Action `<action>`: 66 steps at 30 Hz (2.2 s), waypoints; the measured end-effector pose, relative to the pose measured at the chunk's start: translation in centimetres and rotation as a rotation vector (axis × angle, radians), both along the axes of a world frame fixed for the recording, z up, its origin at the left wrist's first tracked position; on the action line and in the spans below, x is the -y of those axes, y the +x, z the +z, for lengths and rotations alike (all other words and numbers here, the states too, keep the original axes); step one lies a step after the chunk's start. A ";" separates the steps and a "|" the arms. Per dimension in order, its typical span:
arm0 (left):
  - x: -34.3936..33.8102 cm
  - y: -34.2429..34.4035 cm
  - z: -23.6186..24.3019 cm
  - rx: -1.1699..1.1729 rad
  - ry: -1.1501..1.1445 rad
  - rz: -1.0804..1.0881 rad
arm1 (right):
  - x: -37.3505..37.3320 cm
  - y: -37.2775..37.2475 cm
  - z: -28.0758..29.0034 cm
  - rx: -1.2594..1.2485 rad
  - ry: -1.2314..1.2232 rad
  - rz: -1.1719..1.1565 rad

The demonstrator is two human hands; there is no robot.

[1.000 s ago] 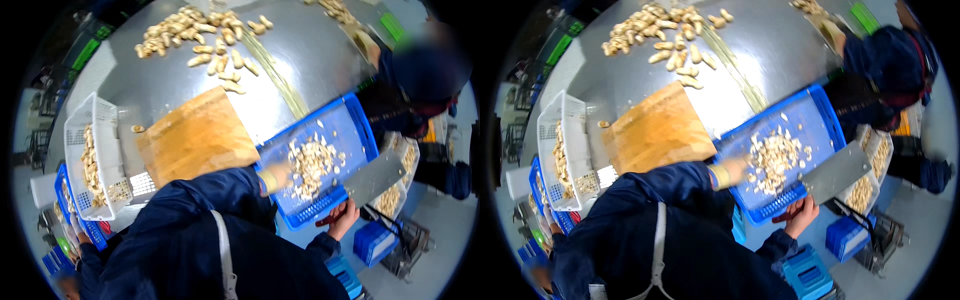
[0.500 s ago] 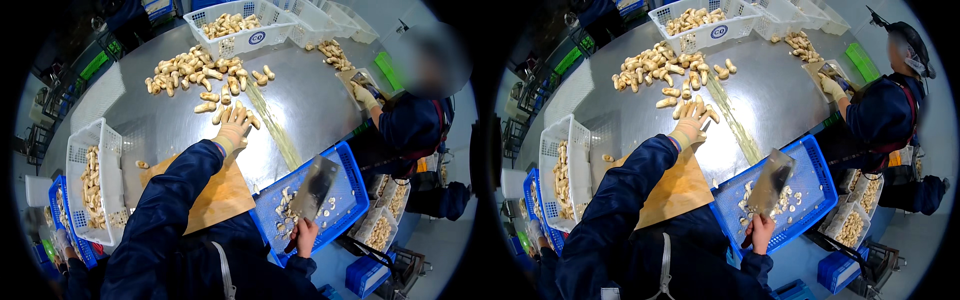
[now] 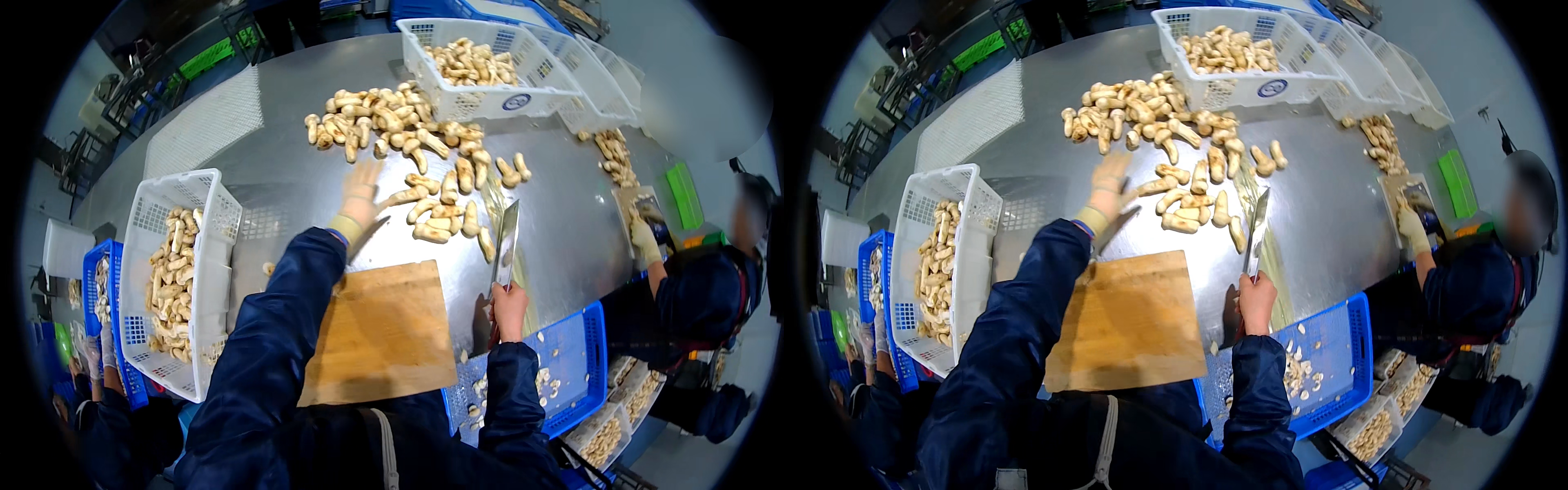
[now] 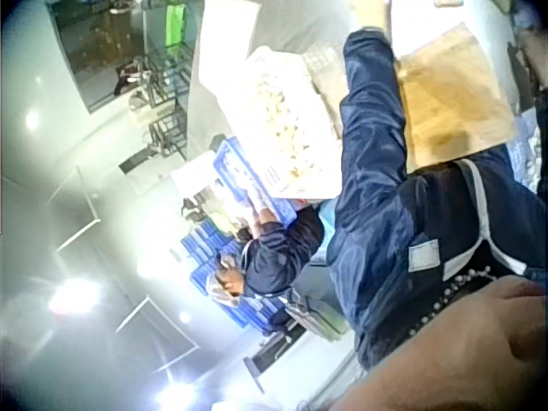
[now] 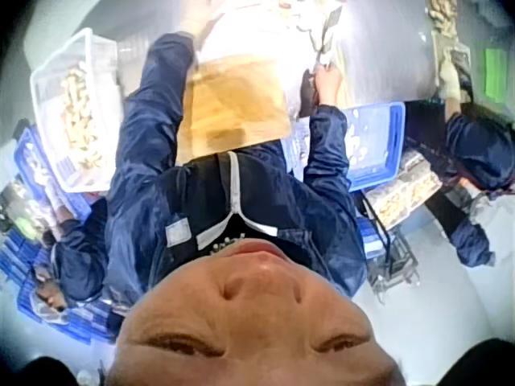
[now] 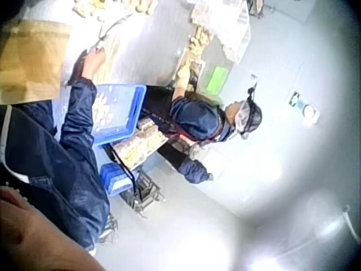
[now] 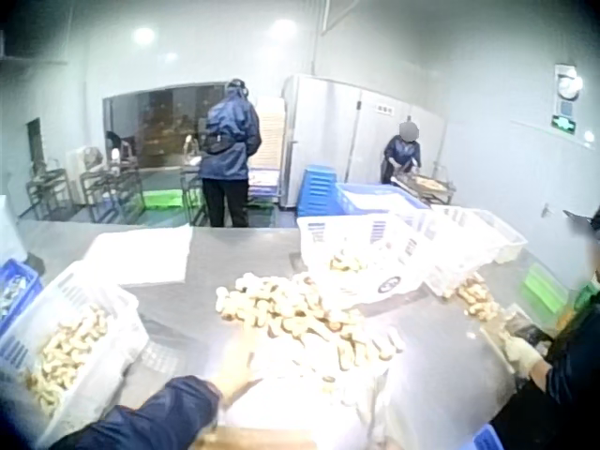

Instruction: The person uses a large knife to chop mushrooms into slices on a wooden cutting board, moving the sliced pieces into a blue tray and gathering more mushrooms from a pile on the table.

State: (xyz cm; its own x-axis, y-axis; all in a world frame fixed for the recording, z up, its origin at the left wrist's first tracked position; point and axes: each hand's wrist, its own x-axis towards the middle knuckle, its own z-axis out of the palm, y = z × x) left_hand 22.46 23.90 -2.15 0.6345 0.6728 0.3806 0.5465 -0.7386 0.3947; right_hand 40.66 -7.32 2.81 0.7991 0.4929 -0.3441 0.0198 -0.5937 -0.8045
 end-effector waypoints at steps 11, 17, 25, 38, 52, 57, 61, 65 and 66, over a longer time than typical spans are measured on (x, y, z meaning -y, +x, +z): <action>-17.3 -6.9 -1.3 0.392 -0.416 0.381 | -11.3 0.0 0.6 0.031 -0.060 0.251; -14.7 -4.2 -1.8 0.153 -0.223 -0.020 | -14.8 -1.2 1.5 -0.084 -0.093 0.389; -1.8 -4.3 0.8 0.624 -1.182 -0.110 | -15.4 -3.5 3.1 -0.481 -0.089 0.547; 10.8 -18.0 4.3 0.206 -0.301 -0.189 | -6.0 -12.6 5.7 0.502 -0.078 1.043; 16.4 -24.7 5.3 0.677 -1.053 0.216 | 3.5 -14.0 6.6 -0.013 -0.091 0.794; 18.4 -28.1 8.1 0.829 -1.492 0.184 | 5.3 -18.2 5.5 -0.468 -0.078 0.817; 20.9 -31.1 6.9 1.140 -1.490 0.080 | 4.5 -20.8 3.8 -0.648 -0.132 0.984; 23.4 -32.3 6.2 1.246 -1.604 -0.057 | 3.4 -22.5 1.4 -0.793 -0.146 0.952; 23.8 -32.3 6.1 1.254 -1.662 -0.090 | 3.0 -22.2 1.5 -0.727 -0.142 0.944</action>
